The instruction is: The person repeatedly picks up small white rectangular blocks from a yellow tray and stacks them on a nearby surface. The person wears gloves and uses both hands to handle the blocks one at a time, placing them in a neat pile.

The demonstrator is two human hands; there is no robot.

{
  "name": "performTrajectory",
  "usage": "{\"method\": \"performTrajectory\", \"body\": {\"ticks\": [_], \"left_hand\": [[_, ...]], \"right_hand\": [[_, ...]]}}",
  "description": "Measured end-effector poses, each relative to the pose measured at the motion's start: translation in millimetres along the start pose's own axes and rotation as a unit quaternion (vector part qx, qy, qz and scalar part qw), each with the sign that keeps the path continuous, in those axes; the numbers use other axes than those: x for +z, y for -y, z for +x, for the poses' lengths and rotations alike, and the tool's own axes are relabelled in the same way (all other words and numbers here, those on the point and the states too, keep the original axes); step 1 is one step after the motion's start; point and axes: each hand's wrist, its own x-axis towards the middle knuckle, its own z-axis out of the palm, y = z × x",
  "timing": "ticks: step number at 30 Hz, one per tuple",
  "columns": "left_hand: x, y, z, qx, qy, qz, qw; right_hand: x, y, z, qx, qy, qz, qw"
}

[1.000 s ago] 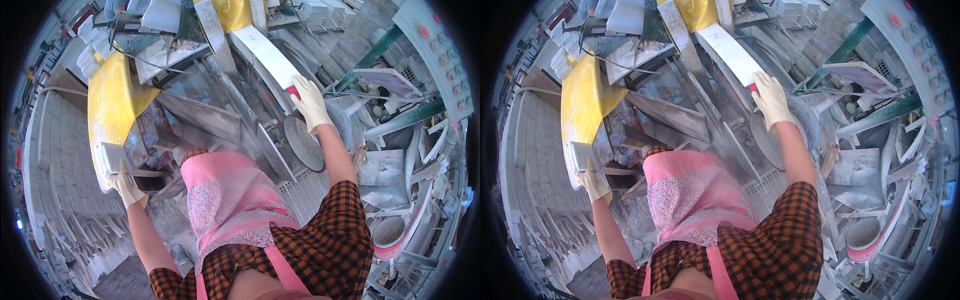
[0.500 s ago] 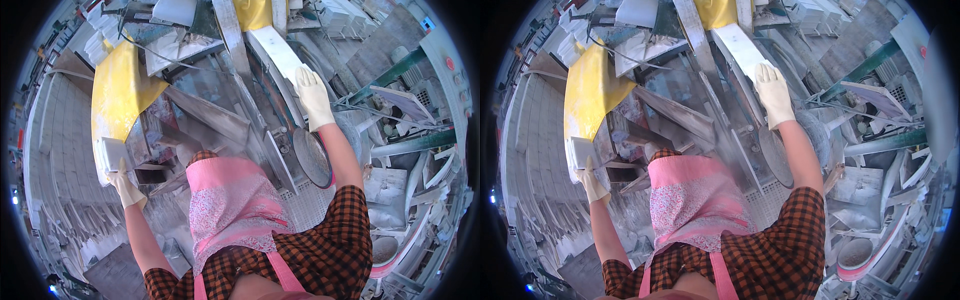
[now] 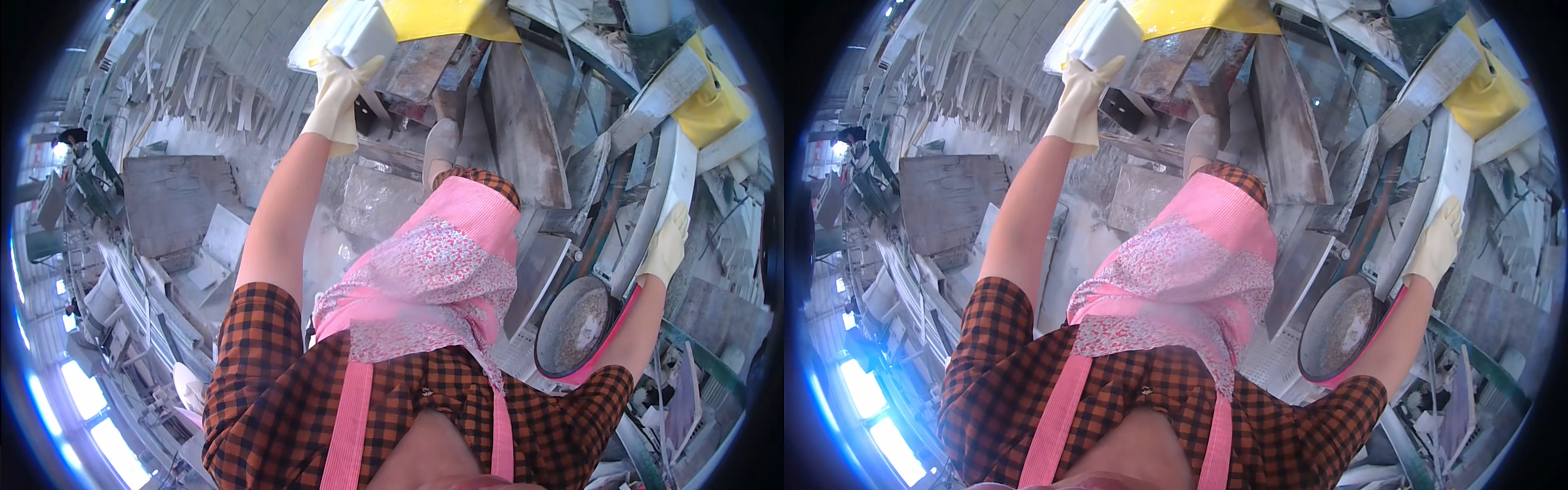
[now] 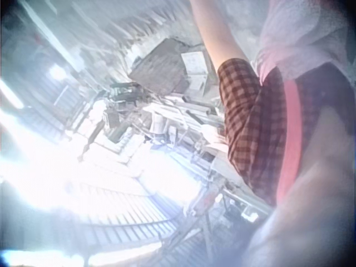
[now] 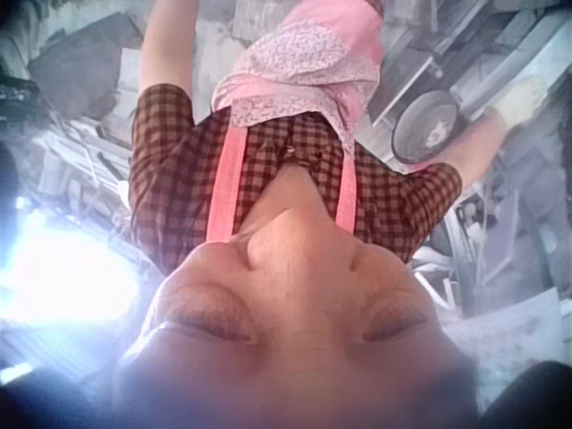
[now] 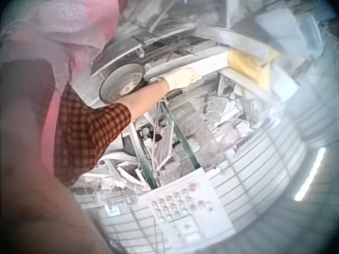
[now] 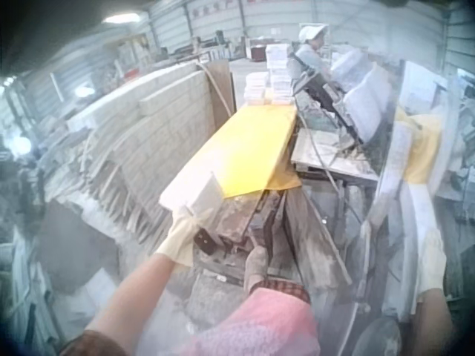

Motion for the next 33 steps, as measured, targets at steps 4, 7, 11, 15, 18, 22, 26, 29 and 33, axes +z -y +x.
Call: {"method": "performTrajectory", "body": {"ticks": [4,7,11,15,18,22,26,29,33], "left_hand": [[-0.8,-0.1,1.0,-0.020,0.021,-0.115,0.993],[-2.1,-9.8,-0.4,-0.007,-0.009,-0.141,0.990],[0.9,-16.5,-12.6,-0.019,-0.007,-0.025,0.999],[-5.2,-25.8,-25.6,0.062,-0.060,-0.051,0.995],[-11.5,-37.6,-26.7,0.001,-0.028,0.069,0.997],[-20.8,-39.1,-24.6,-0.040,0.057,0.001,0.998],[-34.0,-18.5,-25.1,0.049,0.115,-0.023,0.992],[-39.3,-10.1,-26.4,0.048,0.162,-0.060,0.984],[-34.3,-18.0,-29.7,0.031,0.154,-0.042,0.987]], "right_hand": [[-2.7,-9.0,2.1,0.039,0.042,0.040,0.998],[-28.4,-13.7,20.3,0.145,0.169,0.096,0.970],[-69.3,28.2,44.2,0.218,0.043,0.300,0.928],[-110.8,152.0,82.8,0.198,0.004,0.720,0.665],[-145.0,272.7,99.0,0.109,0.048,0.795,0.595],[-190.4,418.9,75.7,0.096,0.108,0.829,0.540],[-231.6,491.5,33.8,0.085,0.110,0.844,0.519],[-250.9,511.5,18.7,0.053,0.116,0.827,0.548],[-258.8,515.8,16.6,0.006,0.135,0.800,0.585]]}}
